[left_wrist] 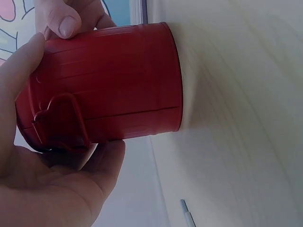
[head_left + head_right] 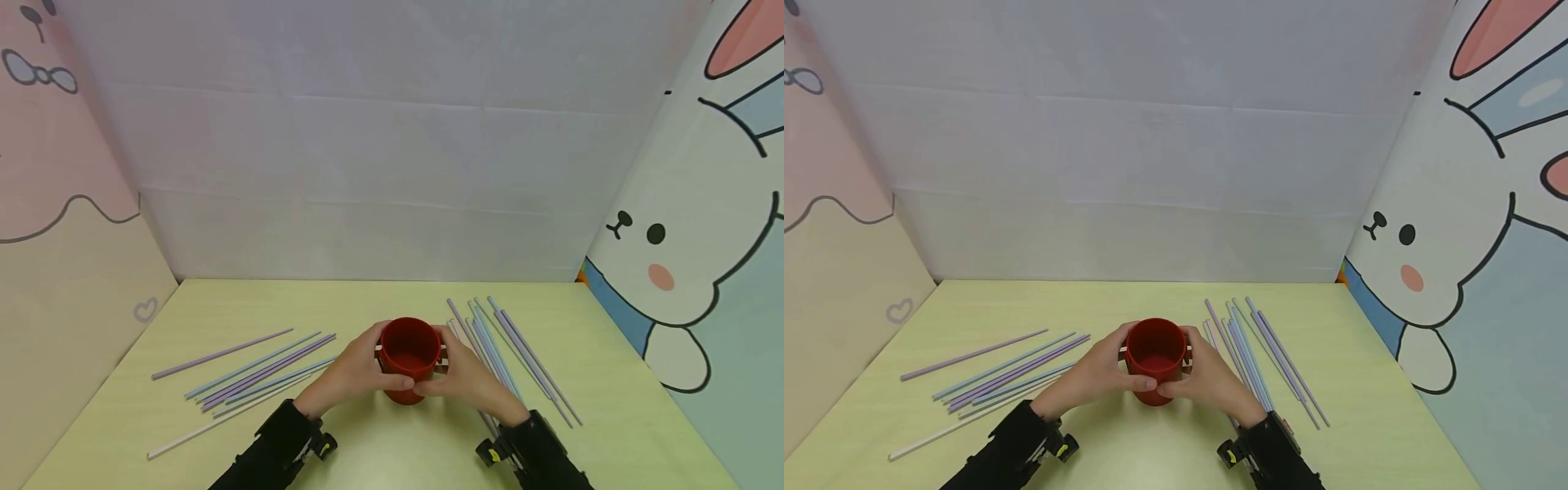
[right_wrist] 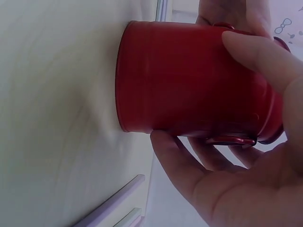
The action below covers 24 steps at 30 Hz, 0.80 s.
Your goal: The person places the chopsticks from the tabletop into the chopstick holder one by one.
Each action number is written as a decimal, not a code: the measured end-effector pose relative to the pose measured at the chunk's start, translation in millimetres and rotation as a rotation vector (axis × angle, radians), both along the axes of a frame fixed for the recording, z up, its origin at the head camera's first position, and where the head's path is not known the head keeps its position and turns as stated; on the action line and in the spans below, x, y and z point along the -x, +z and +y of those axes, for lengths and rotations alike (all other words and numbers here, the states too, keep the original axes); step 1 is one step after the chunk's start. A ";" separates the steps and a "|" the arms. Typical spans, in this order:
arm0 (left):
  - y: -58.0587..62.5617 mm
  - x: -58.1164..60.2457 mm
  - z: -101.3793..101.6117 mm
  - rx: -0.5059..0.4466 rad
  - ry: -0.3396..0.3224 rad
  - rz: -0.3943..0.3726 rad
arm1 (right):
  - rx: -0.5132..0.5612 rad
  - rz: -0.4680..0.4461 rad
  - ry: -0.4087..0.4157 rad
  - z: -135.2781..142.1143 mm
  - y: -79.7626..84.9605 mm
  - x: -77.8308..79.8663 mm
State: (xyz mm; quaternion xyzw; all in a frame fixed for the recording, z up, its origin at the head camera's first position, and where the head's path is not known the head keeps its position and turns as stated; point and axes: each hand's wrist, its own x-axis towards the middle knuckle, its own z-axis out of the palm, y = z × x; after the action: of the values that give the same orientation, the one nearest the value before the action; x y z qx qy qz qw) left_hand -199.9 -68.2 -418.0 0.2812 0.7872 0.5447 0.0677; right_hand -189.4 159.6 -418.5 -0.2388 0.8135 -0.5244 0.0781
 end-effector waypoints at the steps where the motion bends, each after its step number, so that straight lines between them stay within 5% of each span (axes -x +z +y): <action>1: 3.4 -3.2 0.6 -0.011 -0.007 -0.007 | -0.001 0.009 0.005 0.3 0.4 -1.3; 6: 14.7 -14.4 2.4 -0.057 -0.041 0.006 | 0.001 0.056 0.038 0.4 1.3 -5.1; 14: -10.3 -3.4 -0.4 -0.027 -0.035 0.046 | 0.017 0.099 0.056 -0.4 0.1 -5.5; 24: -14.1 -1.5 -0.3 -0.004 -0.019 0.021 | -0.198 0.125 0.051 22.9 14.2 -2.2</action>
State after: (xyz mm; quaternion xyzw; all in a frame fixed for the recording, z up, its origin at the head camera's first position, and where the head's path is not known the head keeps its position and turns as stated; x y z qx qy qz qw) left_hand -198.4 -68.5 -432.1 0.2946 0.7840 0.5427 0.0642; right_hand -187.2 182.5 -404.3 -0.2826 0.8583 -0.4237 0.0638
